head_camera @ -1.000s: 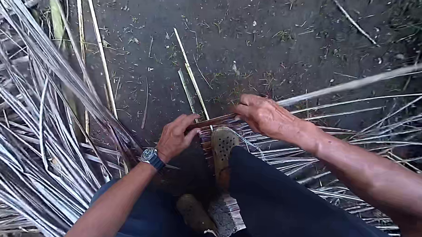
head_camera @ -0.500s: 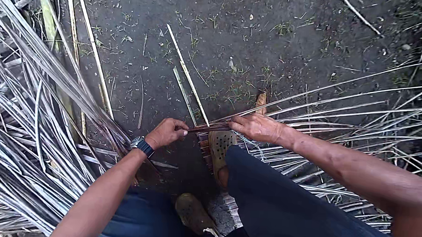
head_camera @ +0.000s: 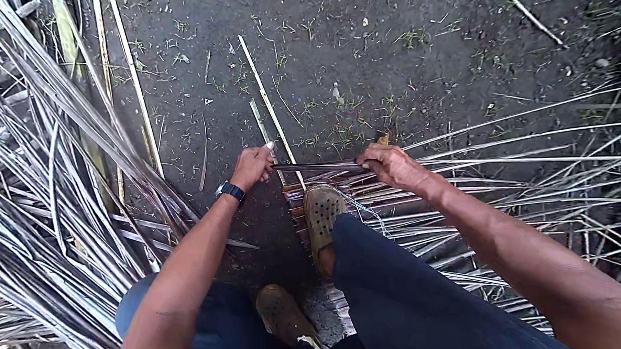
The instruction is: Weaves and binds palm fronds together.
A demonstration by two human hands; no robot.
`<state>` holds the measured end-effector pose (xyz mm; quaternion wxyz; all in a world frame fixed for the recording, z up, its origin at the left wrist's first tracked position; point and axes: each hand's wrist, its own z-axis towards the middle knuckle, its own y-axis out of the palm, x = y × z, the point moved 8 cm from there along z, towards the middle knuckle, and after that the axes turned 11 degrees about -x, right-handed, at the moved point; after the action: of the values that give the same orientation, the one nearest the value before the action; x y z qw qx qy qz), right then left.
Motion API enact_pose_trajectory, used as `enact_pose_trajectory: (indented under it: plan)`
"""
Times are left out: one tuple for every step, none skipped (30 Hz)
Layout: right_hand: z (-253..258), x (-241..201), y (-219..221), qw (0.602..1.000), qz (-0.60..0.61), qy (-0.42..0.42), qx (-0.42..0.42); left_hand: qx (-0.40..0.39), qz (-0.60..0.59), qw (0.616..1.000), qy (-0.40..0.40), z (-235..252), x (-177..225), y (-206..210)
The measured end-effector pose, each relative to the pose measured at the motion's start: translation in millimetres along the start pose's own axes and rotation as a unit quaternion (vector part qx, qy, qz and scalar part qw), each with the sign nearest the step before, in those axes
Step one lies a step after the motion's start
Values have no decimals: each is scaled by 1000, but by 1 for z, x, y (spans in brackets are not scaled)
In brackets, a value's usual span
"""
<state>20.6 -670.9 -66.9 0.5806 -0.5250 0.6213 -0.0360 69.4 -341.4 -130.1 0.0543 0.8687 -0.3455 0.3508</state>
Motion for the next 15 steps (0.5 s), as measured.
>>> enact_pose_trajectory:
  plan:
    - [-6,13,-6,1000,0,15,10,60,41,997,-14,6,0,-8]
    - [-13,26,-12,999,-1,31,19,113,72,991,-31,10,0,-13]
    - [-19,41,-17,998,-2,49,28,144,95,984,-52,13,2,-14]
    - [-24,54,-21,997,-3,63,39,153,112,979,-75,16,4,-11]
    - [-26,63,-24,996,-4,76,46,153,132,974,-99,19,6,-6]
    - [-26,70,-26,995,-10,85,48,152,148,970,-116,21,9,-2]
    - [-24,73,-26,995,-18,90,45,152,155,968,-125,22,12,2]
    - [-19,75,-24,995,-25,91,40,151,149,969,-126,22,16,4]
    - [-14,75,-20,995,-26,85,36,151,132,973,-117,21,19,6]
    - [-7,73,-15,996,-23,74,32,156,111,977,-99,20,20,8]
    - [0,70,-9,998,-17,64,24,159,88,980,-75,18,20,9]
    - [7,66,-3,998,-14,57,14,160,68,984,-47,18,20,10]
    - [15,61,2,999,-19,48,3,158,53,986,-17,17,18,10]
    - [23,55,8,999,-30,40,-5,155,40,987,12,17,17,10]
    - [32,48,13,998,-46,30,-10,148,28,988,44,17,16,10]
